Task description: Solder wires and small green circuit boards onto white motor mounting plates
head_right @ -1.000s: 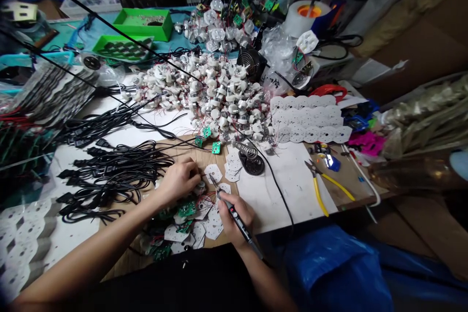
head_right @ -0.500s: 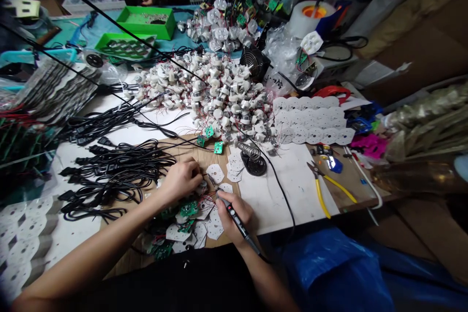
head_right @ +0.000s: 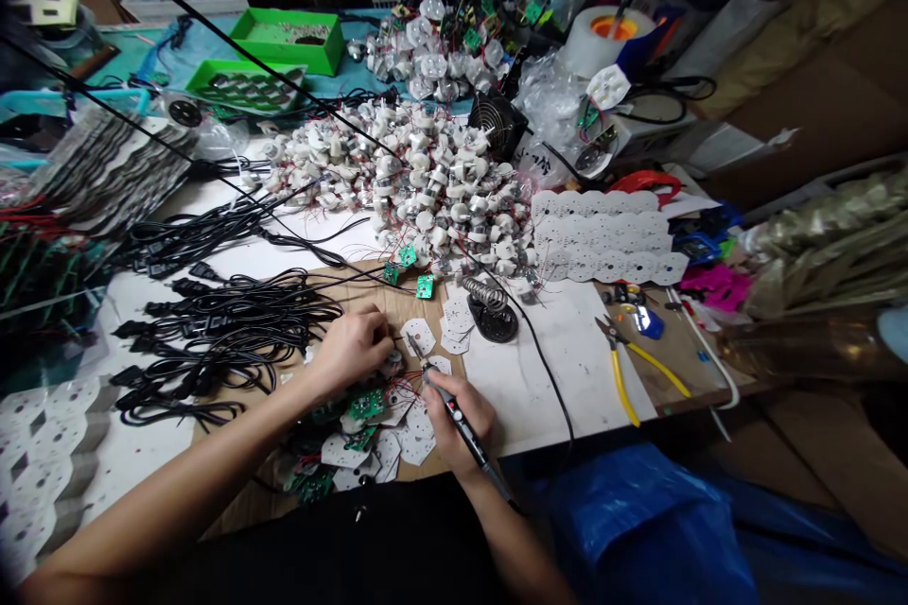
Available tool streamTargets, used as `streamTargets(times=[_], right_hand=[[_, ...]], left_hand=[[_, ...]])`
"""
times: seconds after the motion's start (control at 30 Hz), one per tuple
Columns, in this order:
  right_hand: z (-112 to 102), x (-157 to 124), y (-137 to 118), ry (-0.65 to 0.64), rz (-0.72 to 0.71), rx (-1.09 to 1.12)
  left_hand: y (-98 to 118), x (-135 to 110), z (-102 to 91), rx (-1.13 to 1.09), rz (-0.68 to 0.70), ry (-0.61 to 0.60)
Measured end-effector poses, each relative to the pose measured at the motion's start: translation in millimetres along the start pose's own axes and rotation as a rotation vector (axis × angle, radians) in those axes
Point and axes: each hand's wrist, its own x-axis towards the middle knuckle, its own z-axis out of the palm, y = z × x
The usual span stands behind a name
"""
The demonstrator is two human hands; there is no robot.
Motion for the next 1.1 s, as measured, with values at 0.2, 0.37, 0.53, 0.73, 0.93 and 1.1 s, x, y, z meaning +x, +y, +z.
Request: streamTargets(times=[0.2, 0.37, 0.53, 0.73, 0.93, 1.1], right_hand=[[-1, -1, -3, 0.045, 0.101, 0.085], [-2, 4, -7, 0.094, 0.076, 0.082], [-2, 5, -8, 0.094, 0.078, 0.059], [-1, 3, -4, 0.064, 0.079, 0.065], [2, 5, -5, 0.034, 0.077, 0.038], [2, 6, -4, 0.032, 0.103, 0.037]], left_hand=[[1, 2, -1.5, -0.043, 0.002, 0.014], [-4, 7, -0.6, -0.063, 0.038, 0.110], [-13, 6, 6.6, -0.209, 0.086, 0.310], [-14, 8, 10.6, -0.234, 0.123, 0.247], [-12, 10, 10.3, -0.166, 0.083, 0.175], [-11, 9, 7.5, -0.158, 0.075, 0.138]])
